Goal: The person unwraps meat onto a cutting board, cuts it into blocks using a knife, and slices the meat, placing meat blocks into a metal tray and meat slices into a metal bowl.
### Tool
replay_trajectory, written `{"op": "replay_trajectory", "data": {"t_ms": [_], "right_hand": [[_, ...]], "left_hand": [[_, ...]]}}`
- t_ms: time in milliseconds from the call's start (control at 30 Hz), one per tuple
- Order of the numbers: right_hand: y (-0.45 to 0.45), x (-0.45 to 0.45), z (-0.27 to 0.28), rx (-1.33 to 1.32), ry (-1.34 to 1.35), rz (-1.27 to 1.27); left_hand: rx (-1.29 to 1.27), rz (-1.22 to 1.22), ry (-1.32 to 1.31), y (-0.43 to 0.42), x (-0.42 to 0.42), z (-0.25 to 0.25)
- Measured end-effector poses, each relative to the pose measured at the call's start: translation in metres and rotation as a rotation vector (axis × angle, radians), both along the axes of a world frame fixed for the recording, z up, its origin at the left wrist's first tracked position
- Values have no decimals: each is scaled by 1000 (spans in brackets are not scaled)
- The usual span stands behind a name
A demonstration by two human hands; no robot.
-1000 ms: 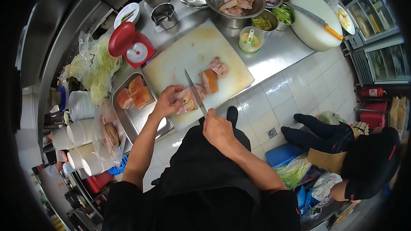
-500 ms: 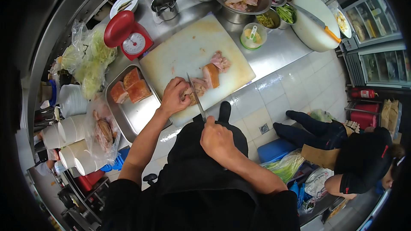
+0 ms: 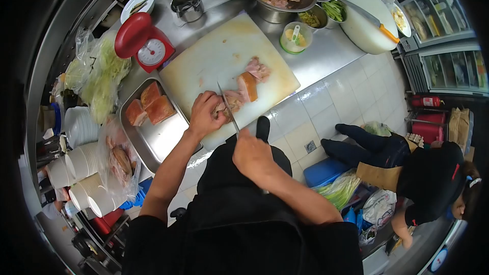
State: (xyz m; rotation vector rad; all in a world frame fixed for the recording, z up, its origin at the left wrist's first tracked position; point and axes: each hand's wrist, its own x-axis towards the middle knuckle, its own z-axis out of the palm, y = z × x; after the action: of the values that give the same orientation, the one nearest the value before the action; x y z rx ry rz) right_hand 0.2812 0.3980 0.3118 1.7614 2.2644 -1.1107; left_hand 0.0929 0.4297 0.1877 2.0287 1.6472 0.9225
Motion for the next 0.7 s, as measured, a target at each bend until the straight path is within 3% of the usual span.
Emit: {"op": "replay_trajectory", "data": {"t_ms": [100,267,600,700], "right_hand": [[-9,5,-4,-71,-29,-21],[10,-11,-54,60,79,-67],[-9,-7,-77,17,66,-104],[9,26,-96,70,211,-123]], "left_hand": [[20,8,-7,2,2,0],[32,10,-25,3,3,-2],[-18,-5,-41,1,6,1],[-15,45,-82,-5,5,-3]]}}
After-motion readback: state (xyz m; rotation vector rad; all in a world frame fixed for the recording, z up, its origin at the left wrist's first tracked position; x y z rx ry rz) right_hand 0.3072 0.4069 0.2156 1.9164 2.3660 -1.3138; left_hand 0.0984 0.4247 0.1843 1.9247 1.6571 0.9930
